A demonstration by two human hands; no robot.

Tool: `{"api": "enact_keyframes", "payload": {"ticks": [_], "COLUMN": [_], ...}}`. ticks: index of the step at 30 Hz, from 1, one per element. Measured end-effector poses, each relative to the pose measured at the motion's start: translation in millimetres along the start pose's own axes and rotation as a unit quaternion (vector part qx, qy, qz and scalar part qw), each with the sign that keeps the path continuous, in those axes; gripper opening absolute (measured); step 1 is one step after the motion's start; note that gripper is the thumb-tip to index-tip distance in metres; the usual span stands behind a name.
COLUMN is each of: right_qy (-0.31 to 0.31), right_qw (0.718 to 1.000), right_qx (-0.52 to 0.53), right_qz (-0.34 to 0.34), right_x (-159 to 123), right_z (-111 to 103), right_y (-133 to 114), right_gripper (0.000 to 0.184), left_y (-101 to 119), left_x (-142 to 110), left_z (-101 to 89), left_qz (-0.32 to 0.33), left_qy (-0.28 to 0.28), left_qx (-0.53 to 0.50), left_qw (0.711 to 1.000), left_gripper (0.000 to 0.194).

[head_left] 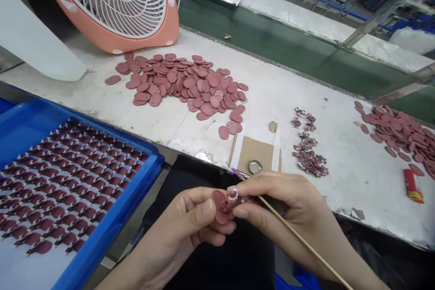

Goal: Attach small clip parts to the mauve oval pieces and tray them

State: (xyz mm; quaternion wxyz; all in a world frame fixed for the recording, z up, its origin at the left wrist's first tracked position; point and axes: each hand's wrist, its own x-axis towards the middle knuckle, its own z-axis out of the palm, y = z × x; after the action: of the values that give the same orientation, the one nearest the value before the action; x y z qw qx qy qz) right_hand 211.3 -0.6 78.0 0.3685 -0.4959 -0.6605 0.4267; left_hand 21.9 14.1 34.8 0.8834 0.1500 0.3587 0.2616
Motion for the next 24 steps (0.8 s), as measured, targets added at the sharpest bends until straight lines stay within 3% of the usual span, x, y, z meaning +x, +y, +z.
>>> {"api": "enact_keyframes", "payload": {"ticks": [5,24], "right_qy": [-0.005,-0.028], "right_qw": [1.000,0.999], "right_qx": [-0.004,-0.032], "right_qz": [0.003,-0.006], "right_x": [-0.4,-0.4], "right_z": [-0.7,-1.4], "right_y": [1.6,3.9], "right_gripper": [0.014,0.012], "left_y": [0.6,-6.7], "left_x": [1.4,8.5], "left_z": [-0.8,-6.6], "left_qz": [-0.020,-0.021], "left_qy": [0.009,-0.001], "left_qx": [0.003,-0.016], "left_qw": [1.000,1.000], "left_gripper": [0.034,0.026]}}
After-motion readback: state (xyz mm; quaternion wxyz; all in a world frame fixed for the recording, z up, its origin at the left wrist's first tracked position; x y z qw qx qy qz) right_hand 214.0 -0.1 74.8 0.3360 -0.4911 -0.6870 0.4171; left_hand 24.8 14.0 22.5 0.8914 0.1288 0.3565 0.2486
